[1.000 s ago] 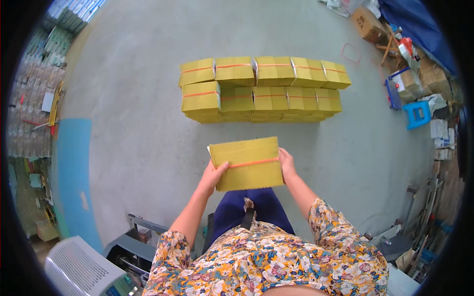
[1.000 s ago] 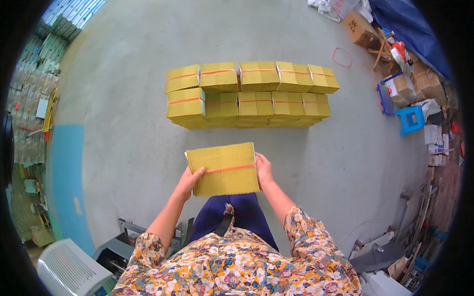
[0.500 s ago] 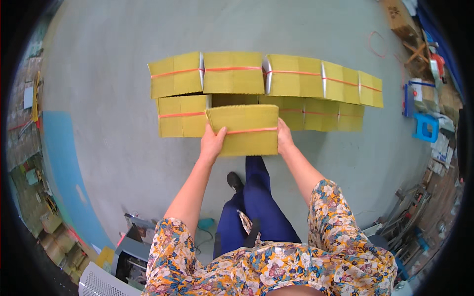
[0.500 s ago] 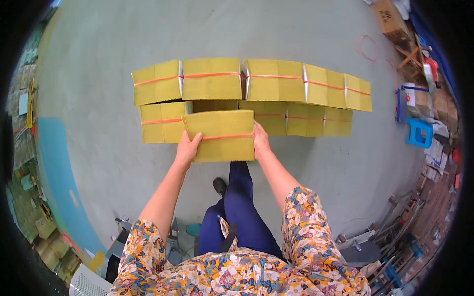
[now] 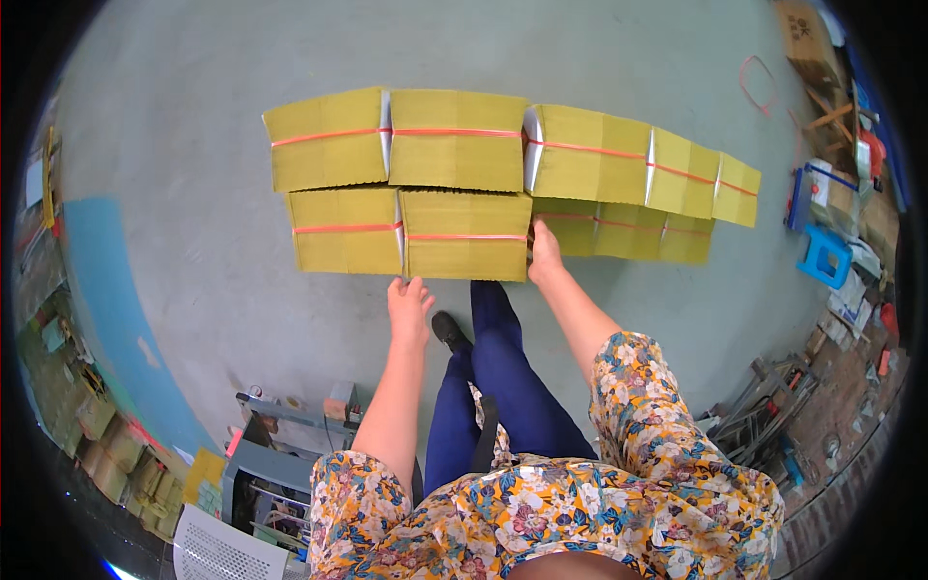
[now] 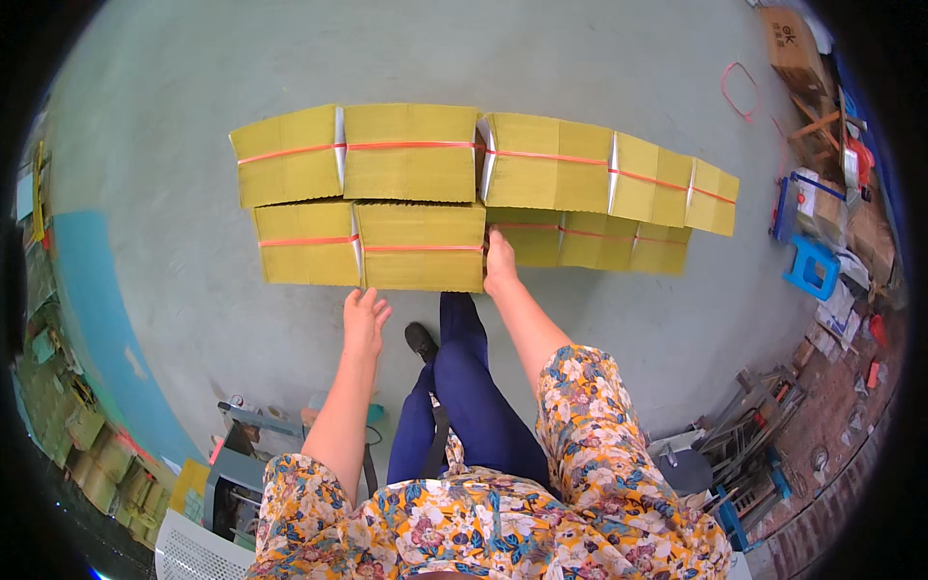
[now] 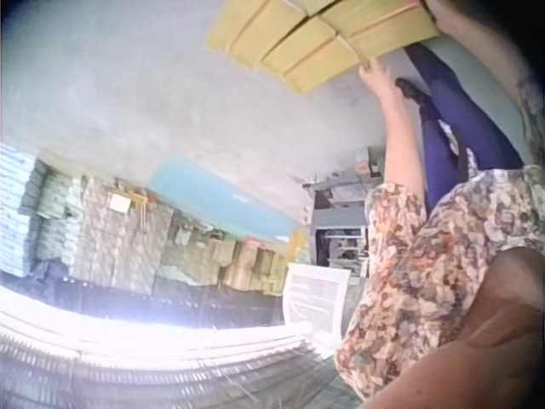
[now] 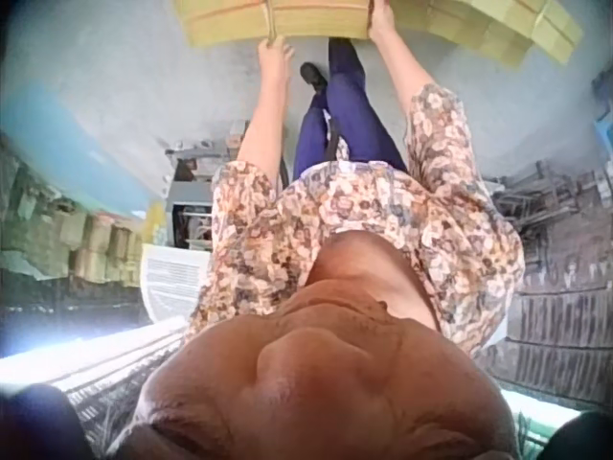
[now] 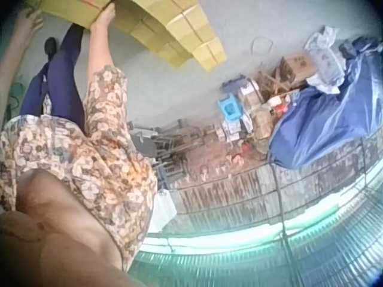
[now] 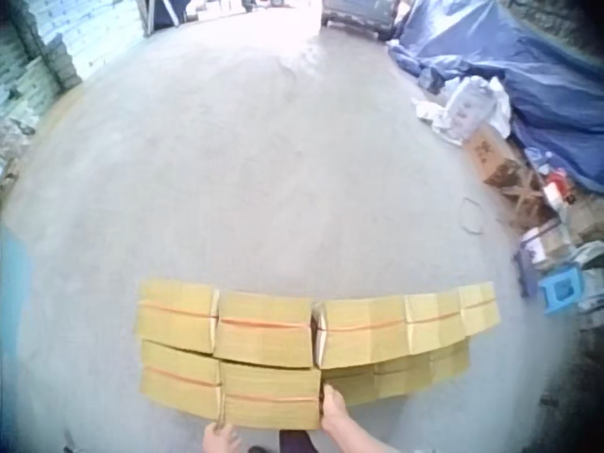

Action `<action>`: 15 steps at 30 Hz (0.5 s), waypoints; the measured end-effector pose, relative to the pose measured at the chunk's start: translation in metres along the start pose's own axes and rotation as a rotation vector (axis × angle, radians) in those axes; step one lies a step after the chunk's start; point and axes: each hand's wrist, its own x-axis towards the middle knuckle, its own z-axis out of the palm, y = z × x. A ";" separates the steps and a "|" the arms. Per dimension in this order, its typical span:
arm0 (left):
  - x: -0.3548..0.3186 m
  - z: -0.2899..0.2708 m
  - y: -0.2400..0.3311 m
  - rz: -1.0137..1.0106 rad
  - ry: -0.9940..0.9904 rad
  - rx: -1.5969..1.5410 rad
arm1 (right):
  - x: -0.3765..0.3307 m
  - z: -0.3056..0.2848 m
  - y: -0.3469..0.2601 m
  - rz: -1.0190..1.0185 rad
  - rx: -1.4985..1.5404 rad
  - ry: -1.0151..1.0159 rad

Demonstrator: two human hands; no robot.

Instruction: Weighing stacks of yellow paper, inserting a white slip, and passing them through a strapping machine.

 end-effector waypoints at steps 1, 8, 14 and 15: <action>0.008 -0.002 0.001 -0.053 -0.162 -0.235 | -0.001 0.003 -0.001 0.001 0.000 0.005; 0.029 -0.008 -0.008 -0.104 -0.360 -0.526 | -0.024 0.024 -0.017 0.033 -0.054 -0.072; 0.007 0.002 0.003 -0.085 -0.261 -0.484 | 0.003 -0.016 0.000 -0.125 -0.193 0.022; -0.004 -0.001 0.002 -0.066 -0.255 -0.496 | 0.000 -0.030 0.007 -0.167 -0.281 0.066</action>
